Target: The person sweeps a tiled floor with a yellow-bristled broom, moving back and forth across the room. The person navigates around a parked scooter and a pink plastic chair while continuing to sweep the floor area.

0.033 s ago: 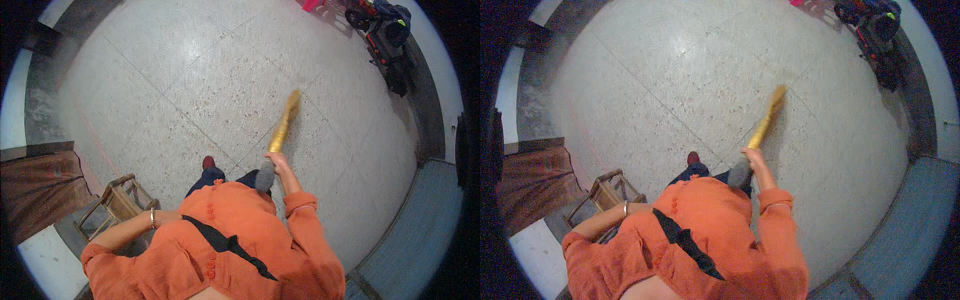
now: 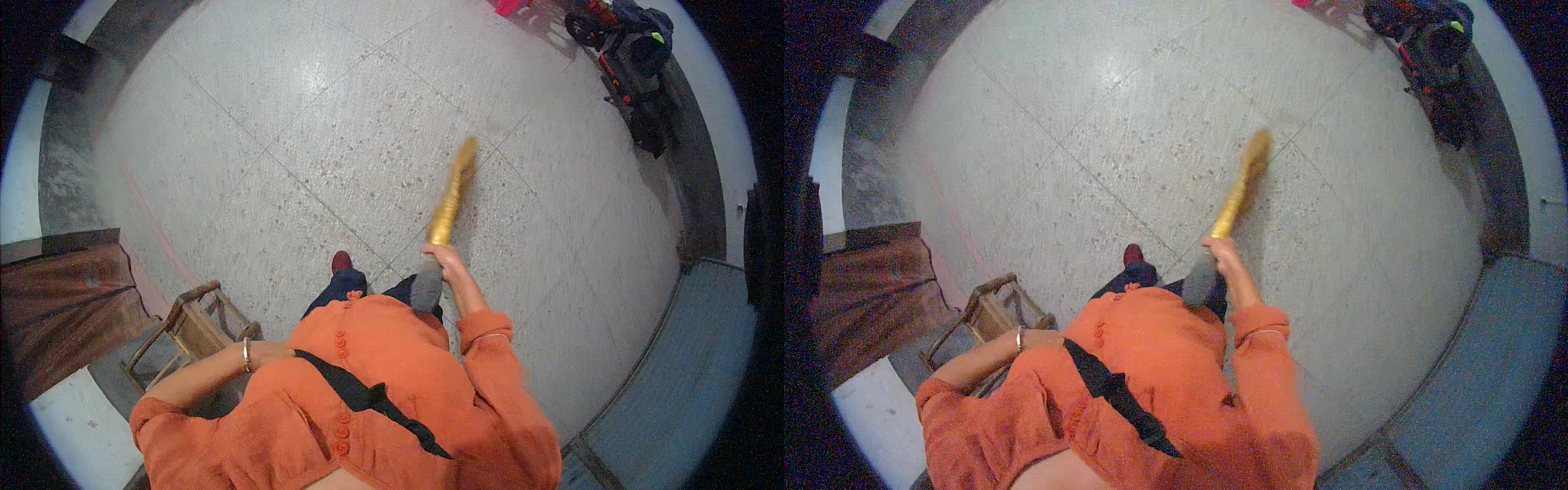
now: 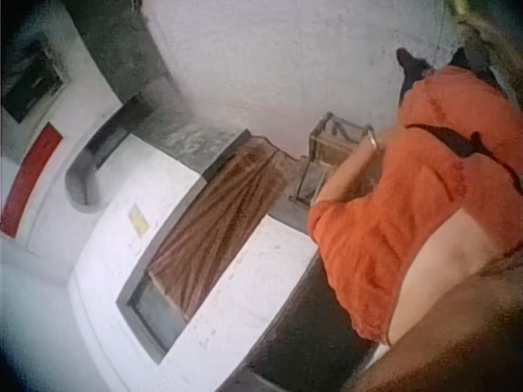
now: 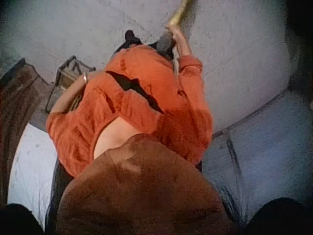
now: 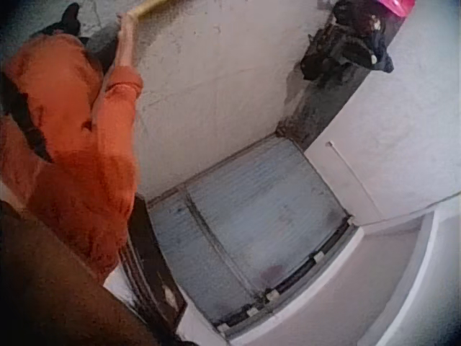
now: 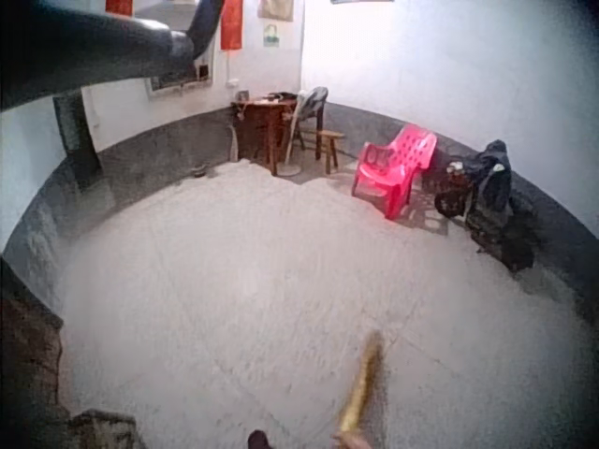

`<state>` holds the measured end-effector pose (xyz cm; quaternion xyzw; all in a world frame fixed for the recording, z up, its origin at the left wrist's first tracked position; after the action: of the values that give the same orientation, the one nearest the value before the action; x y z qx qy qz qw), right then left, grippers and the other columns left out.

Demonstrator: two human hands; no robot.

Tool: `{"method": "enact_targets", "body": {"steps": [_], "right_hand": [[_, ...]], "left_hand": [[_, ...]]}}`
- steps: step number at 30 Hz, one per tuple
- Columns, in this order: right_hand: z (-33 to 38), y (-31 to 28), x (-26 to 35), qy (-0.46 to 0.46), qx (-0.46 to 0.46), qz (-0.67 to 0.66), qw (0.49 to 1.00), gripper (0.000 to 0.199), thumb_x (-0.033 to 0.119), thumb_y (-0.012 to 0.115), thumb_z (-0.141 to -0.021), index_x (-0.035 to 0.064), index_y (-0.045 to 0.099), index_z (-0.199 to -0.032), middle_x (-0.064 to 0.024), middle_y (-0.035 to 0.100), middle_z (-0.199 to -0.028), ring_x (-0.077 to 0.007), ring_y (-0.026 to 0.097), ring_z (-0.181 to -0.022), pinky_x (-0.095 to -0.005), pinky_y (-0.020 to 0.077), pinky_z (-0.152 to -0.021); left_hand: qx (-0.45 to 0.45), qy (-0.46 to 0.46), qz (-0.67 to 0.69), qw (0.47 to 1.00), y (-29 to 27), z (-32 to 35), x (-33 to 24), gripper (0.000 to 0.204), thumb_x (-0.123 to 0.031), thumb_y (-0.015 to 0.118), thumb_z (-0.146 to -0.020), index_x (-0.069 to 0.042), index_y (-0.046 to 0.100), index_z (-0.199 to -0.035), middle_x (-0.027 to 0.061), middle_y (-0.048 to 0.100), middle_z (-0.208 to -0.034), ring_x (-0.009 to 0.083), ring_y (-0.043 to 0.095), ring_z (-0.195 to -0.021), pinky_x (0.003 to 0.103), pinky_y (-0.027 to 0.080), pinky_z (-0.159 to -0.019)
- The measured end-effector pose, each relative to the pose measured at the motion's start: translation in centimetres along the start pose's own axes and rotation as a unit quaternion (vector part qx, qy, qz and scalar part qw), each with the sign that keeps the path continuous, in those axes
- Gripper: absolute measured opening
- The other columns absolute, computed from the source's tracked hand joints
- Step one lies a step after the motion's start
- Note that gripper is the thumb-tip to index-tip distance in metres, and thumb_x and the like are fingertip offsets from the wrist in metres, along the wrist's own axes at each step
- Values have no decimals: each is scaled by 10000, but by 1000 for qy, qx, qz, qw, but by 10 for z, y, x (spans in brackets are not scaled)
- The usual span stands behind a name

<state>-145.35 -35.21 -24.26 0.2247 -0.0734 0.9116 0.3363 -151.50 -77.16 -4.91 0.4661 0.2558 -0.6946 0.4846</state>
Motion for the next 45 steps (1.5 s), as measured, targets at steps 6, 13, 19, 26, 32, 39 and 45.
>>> {"method": "enact_targets", "body": {"steps": [6, 13, 19, 26, 32, 39, 45], "right_hand": [[87, 125, 38, -8, 146, -58, 988, 349, 72, 633, -729, 48, 426, -1009, -64, 527, -681, -163, 546, -492, -310, 493, -406], [114, 107, 39, -50, 101, -67, 991, 427, 61, 631, -732, 93, 391, -1084, -57, 533, -684, -156, 546, -482, -312, 491, -396], [108, 36, 26, -119, -35, -59, 991, 427, 21, 626, -705, 92, 395, -1056, -64, 520, -697, -184, 534, -454, -334, 474, -376], [61, -23, -7, -62, -132, -35, 989, 415, 13, 655, -669, 56, 413, -1003, -67, 517, -709, -201, 540, -498, -340, 494, -403], [71, 66, -14, -81, -2, 69, 994, 433, 3, 672, -641, 50, 423, -992, -59, 521, -726, -177, 541, -523, -334, 504, -413], [75, 172, -6, -34, 226, 161, 960, 601, 49, 654, -674, 93, 398, -1215, -33, 541, -763, -131, 547, -558, -260, 479, -490], [96, 189, -3, -30, 285, 94, 953, 630, 53, 629, -723, 116, 351, -1285, -44, 556, -751, -124, 553, -549, -263, 475, -475]], "left_hand": [[116, 16, -113, 987, -50, 44, -47, 348, -296, 559, -670, 51, 533, -650, 235, 555, -678, 377, 534, -638, 417, 403, -539], [112, 45, -104, 987, -66, 52, -9, 317, -264, 606, -621, 41, 521, -618, 226, 553, -653, 384, 533, -613, 421, 399, -501], [161, 52, -190, 967, -89, 47, -5, 333, -268, 619, -591, 41, 496, -578, 222, 531, -604, 383, 518, -568, 407, 379, -463], [210, 80, -226, 948, -100, 51, -23, 339, -279, 524, -703, 32, 466, -584, 239, 522, -640, 358, 522, -587, 445, 378, -506], [119, 139, -179, 967, -82, 67, 18, 367, -310, 508, -730, 30, 478, -597, 220, 537, -662, 346, 511, -615, 422, 395, -539], [116, 86, -205, 968, -76, 76, 14, 258, -244, 510, -741, 12, 497, -712, 199, 524, -701, 355, 513, -666, 421, 408, -552], [50, 125, -162, 978, -75, 75, 1, 254, -198, 598, -620, 42, 514, -621, 235, 542, -642, 398, 526, -610, 428, 409, -505]]}}
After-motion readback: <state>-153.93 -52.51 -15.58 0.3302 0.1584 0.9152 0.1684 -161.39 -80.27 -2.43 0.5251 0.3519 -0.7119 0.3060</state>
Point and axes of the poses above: each hand's wrist, its own z-axis away from the middle knuckle, its own y-axis out of the palm, x = y × z, the point moved 4 cm from there along -z, towards the middle knuckle
